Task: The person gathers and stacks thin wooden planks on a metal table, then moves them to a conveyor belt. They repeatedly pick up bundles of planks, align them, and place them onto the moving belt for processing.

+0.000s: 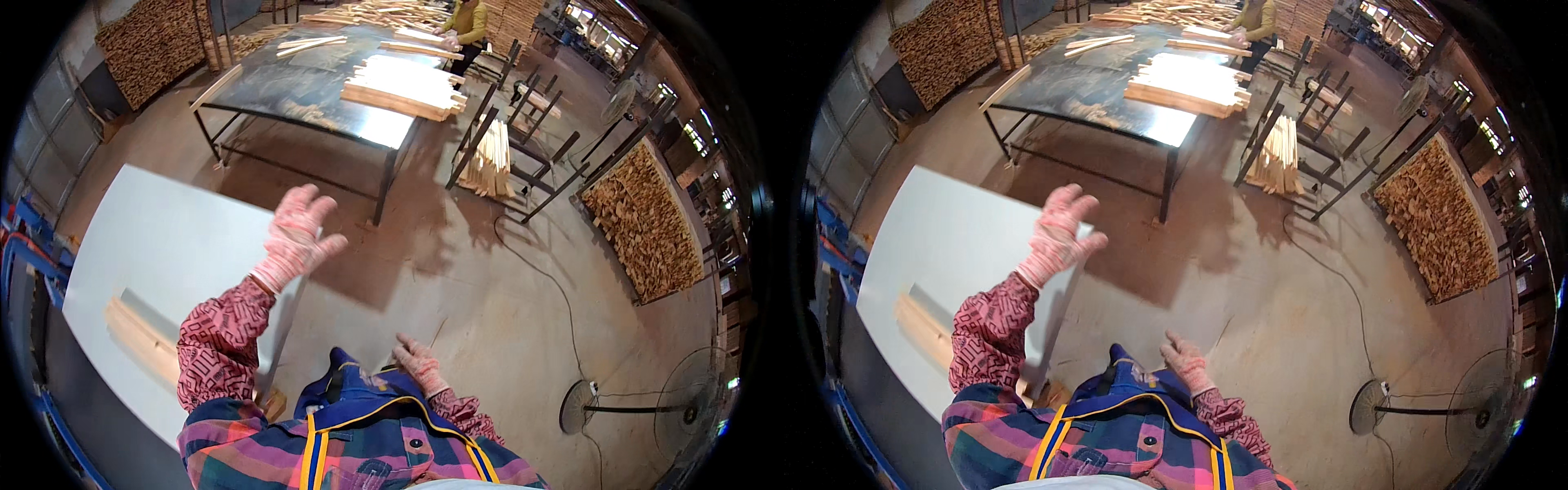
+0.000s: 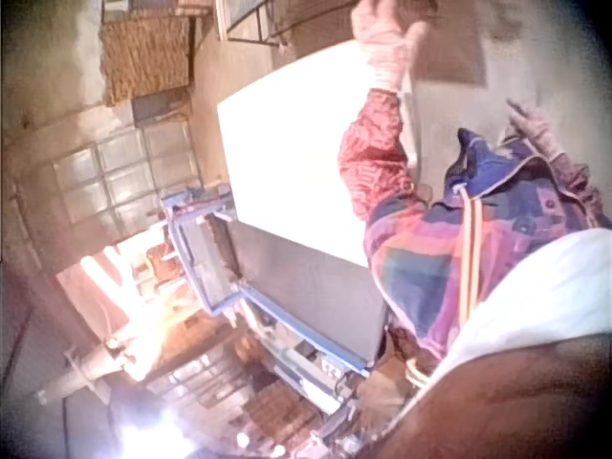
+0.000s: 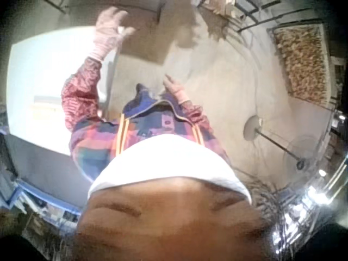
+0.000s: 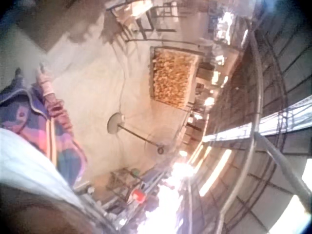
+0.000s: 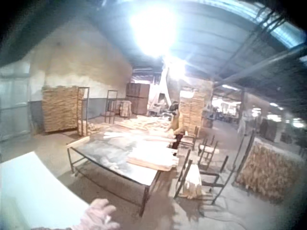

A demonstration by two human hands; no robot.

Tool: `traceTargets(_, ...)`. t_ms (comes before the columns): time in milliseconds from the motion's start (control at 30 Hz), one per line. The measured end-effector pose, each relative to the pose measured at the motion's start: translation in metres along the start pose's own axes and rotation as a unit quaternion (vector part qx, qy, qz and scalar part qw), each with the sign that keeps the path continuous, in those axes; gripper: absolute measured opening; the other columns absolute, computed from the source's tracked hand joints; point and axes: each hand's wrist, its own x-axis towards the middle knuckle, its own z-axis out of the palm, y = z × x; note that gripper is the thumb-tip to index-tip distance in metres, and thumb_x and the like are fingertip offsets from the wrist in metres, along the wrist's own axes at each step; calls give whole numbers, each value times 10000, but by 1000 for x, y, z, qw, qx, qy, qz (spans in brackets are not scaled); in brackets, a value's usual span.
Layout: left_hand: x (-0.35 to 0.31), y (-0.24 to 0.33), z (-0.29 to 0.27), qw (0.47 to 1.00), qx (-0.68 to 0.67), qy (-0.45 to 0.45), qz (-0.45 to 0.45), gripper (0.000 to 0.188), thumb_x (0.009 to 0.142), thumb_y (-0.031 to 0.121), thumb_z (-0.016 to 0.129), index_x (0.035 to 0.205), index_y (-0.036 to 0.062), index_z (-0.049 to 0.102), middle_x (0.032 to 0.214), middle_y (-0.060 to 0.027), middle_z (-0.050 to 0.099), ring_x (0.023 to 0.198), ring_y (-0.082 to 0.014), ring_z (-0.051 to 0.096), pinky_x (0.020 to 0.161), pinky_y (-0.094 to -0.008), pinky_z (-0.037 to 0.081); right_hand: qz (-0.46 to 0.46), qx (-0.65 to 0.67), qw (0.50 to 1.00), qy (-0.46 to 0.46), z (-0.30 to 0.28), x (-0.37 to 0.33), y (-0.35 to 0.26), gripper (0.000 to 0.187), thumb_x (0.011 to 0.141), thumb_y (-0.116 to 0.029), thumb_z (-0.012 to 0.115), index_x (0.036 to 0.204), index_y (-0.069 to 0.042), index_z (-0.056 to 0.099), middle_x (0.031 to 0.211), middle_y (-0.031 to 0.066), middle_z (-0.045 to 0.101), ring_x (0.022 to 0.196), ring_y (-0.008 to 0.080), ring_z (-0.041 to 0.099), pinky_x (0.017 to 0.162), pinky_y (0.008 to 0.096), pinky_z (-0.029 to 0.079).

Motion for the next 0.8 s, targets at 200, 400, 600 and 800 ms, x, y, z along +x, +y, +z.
traceTargets(200, 132, 20, 110, 971, 43, -235, -1, 648, 799, 521, 708, 1315, 156, 565, 1474, -152, 421, 1396, -370, 354, 1131, -472, 343, -43, -62, 997, 14, -105, 138, 46, 585, 941, -367, 614, 1429, -69, 489, 1010, 77, 672, 777, 150, 620, 698, 303, 515)
traceTargets(400, 249, 46, 218, 897, 55, -430, -90, 646, 867, 601, 593, 1373, 202, 538, 1428, -103, 503, 1331, -298, 461, 1086, -442, 411, -66, -175, 982, 19, -277, 279, 35, 586, 909, -405, 594, 1400, -96, 514, 1072, 144, 689, 851, 230, 646, 776, 364, 528)
traceTargets(600, 343, 86, 313, 873, -64, -476, -89, 653, 876, 577, 585, 1400, 194, 513, 1424, -128, 506, 1327, -313, 470, 1067, -457, 423, -8, -192, 980, 48, -399, 412, -119, 573, 861, -410, 606, 1353, -120, 567, 1201, 225, 655, 1160, 385, 594, 984, 455, 465)
traceTargets(800, 442, 42, 398, 861, -90, -499, -49, 597, 881, 562, 575, 1345, 187, 551, 1333, -150, 563, 1267, -315, 516, 1047, -467, 427, -6, 19, 996, 85, -414, 576, -185, 531, 901, -317, 623, 1364, -65, 561, 947, 141, 712, 752, 230, 678, 692, 361, 534)
